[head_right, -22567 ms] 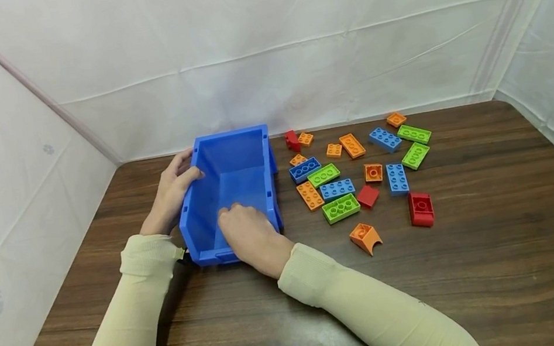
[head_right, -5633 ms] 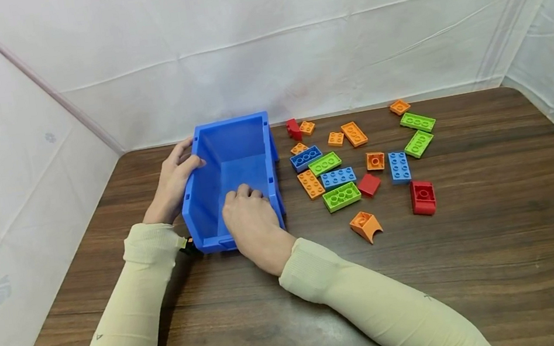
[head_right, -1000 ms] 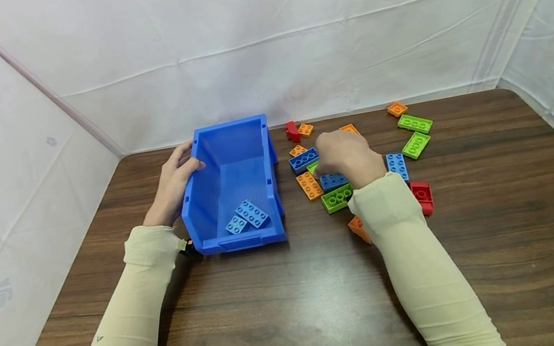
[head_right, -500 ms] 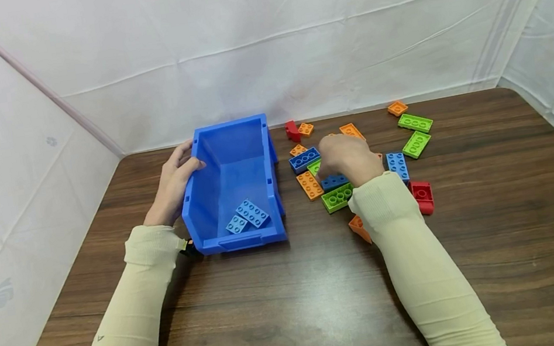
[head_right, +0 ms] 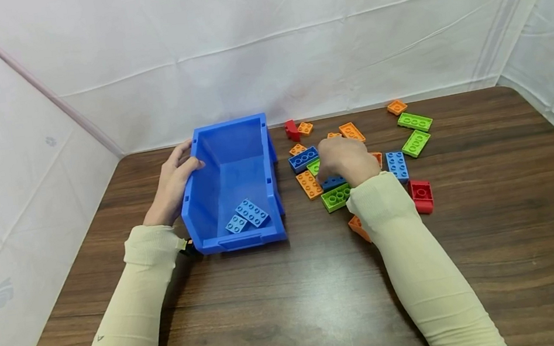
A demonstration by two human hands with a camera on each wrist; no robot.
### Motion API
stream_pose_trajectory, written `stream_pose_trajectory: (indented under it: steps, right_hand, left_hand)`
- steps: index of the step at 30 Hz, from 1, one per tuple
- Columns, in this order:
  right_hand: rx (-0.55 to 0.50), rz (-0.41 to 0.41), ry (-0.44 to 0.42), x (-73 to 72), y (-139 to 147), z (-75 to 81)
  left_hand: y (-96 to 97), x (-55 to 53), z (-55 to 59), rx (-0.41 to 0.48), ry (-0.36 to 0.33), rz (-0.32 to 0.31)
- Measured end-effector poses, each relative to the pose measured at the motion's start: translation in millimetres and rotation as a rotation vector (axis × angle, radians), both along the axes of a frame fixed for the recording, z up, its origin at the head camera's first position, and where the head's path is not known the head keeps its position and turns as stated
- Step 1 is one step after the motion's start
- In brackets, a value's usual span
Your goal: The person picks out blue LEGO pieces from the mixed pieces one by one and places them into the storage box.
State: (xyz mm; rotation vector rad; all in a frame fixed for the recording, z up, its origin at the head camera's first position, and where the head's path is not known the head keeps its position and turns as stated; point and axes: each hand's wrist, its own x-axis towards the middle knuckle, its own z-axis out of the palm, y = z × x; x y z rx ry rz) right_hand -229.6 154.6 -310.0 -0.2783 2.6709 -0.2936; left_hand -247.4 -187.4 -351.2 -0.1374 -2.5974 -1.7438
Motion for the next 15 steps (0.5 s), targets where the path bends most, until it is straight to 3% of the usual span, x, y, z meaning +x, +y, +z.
stream_pose_trajectory:
  steps: [15]
  right_hand:
    - [-0.021,0.008,-0.009,-3.8,-3.2,-5.8]
  left_hand:
    - [-0.5,-1.0,-0.6,0.001,0.006,0.004]
